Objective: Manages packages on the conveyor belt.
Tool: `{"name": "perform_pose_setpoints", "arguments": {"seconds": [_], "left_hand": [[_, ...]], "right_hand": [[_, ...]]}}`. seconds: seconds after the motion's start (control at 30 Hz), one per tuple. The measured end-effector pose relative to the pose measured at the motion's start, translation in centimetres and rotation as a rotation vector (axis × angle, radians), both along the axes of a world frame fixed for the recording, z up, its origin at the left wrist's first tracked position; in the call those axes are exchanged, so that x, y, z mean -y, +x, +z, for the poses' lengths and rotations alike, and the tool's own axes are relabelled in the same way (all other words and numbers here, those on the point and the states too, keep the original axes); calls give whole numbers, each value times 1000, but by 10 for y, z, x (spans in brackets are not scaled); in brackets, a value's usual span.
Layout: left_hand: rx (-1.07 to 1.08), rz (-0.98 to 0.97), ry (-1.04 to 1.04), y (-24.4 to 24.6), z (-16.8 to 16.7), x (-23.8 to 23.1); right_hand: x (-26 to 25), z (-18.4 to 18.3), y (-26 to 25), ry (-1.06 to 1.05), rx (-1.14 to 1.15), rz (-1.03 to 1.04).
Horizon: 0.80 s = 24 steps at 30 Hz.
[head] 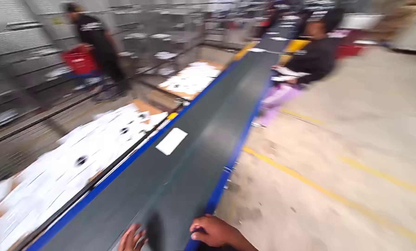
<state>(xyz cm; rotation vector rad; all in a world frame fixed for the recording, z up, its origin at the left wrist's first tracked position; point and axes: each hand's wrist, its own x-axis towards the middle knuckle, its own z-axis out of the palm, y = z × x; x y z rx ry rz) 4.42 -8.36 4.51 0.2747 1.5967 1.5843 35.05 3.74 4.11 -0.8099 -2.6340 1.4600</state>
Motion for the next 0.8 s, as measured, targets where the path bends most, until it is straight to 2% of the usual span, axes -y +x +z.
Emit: {"name": "perform_pose_setpoints", "arguments": {"seconds": [0.1, 0.27, 0.4, 0.57, 0.67, 0.8], "left_hand": [[43, 109, 41, 7, 2, -11], [46, 82, 62, 4, -8, -23], [-79, 20, -1, -6, -25, -39], [-383, -108, -95, -41, -35, -83], [-670, -216, -212, -79, -42, -118], [-920, -391, -405, -132, -62, -150]], "right_hand": [[-4, -1, 0, -29, -20, -53], [0, -8, 7, -105, 34, -65], [-4, -10, 4, -77, 66, -50], [-7, -2, -2, -73, 109, -45], [-8, -1, -4, -63, 107, -31], [-9, 0, -2, -61, 94, -41]]}}
